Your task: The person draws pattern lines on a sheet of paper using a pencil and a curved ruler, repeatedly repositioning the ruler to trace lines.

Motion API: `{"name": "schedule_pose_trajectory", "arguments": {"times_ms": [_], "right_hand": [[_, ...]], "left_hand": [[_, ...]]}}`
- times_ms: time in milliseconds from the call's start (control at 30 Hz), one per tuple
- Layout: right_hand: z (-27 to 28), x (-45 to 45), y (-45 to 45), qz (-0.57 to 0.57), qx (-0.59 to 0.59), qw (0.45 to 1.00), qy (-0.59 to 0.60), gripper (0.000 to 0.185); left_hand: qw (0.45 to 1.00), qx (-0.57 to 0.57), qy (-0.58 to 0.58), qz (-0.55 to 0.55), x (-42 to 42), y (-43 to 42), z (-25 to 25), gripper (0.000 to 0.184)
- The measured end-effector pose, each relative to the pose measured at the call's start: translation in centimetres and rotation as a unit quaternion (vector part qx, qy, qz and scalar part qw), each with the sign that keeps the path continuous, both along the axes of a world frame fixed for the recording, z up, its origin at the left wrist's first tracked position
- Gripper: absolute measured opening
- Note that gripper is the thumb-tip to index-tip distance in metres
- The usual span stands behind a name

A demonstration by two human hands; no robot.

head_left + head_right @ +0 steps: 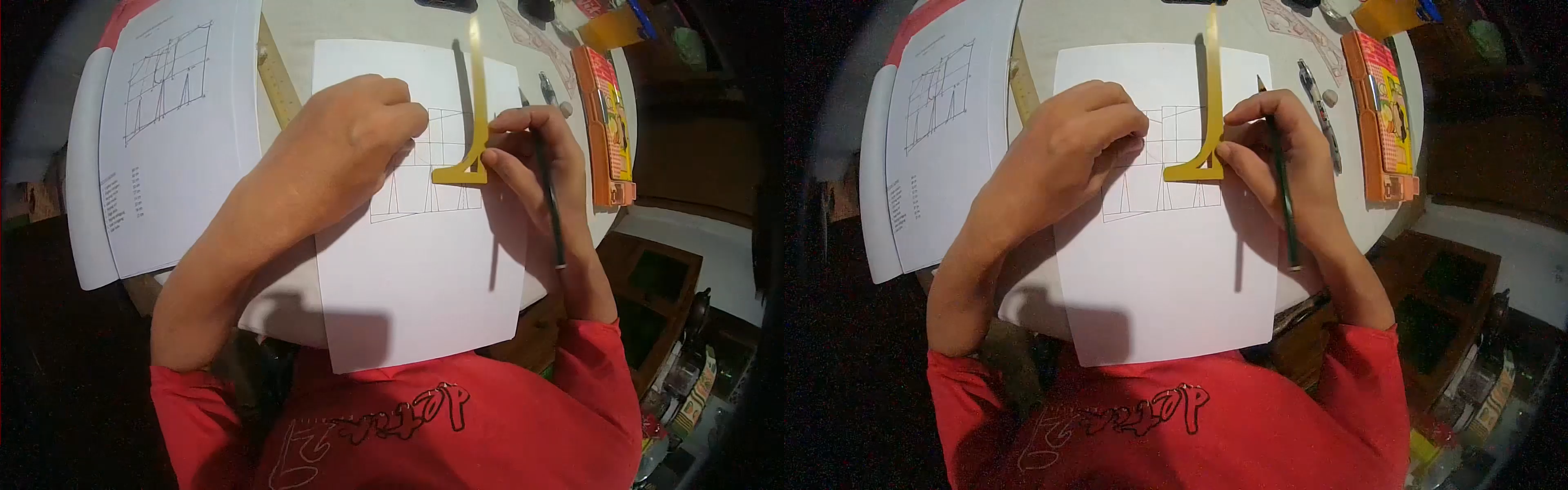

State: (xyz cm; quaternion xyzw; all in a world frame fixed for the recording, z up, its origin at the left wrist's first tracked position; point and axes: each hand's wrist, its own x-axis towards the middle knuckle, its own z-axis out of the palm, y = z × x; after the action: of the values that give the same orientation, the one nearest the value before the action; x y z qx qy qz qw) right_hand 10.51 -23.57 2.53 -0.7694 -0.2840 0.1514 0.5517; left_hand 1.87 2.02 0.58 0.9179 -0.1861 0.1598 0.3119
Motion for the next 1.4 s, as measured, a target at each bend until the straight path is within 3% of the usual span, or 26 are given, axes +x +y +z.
{"name": "schedule_pose_trajectory", "arguments": {"times_ms": [167,300,433,600,733,1033,1400], "right_hand": [[-0.3,-0.4,0.2,0.0,-0.101,0.992,-0.07,0.029],[-1.1,0.1,0.2,0.06,-0.041,0.992,-0.106,0.026],[-0.3,0.9,-0.1,0.114,-0.103,0.985,-0.078,0.029],[0.7,1.0,1.9,0.135,-0.112,0.973,-0.147,0.03],[-0.2,2.3,1.6,0.157,-0.086,0.976,-0.125,0.029],[-1.1,2.3,0.9,0.145,-0.069,0.98,-0.121,0.029],[-1.9,3.0,1.1,0.174,-0.04,0.964,-0.196,0.029]], "left_hand": [[1.0,-0.012,-0.004,0.004,-0.3,0.5,-0.4,0.011],[1.0,0.009,0.004,0.004,-0.5,1.0,-0.5,0.015],[1.0,0.017,0.013,-0.004,-0.7,0.8,-0.1,0.018],[1.0,0.024,0.015,-0.007,-0.7,0.8,0.4,0.018],[0.999,0.012,0.031,-0.013,-0.7,1.1,0.8,0.018],[0.999,-0.021,0.025,-0.028,-0.9,1.1,0.8,0.02],[0.996,0.033,0.079,-0.009,-0.9,0.9,1.0,0.027]]}}
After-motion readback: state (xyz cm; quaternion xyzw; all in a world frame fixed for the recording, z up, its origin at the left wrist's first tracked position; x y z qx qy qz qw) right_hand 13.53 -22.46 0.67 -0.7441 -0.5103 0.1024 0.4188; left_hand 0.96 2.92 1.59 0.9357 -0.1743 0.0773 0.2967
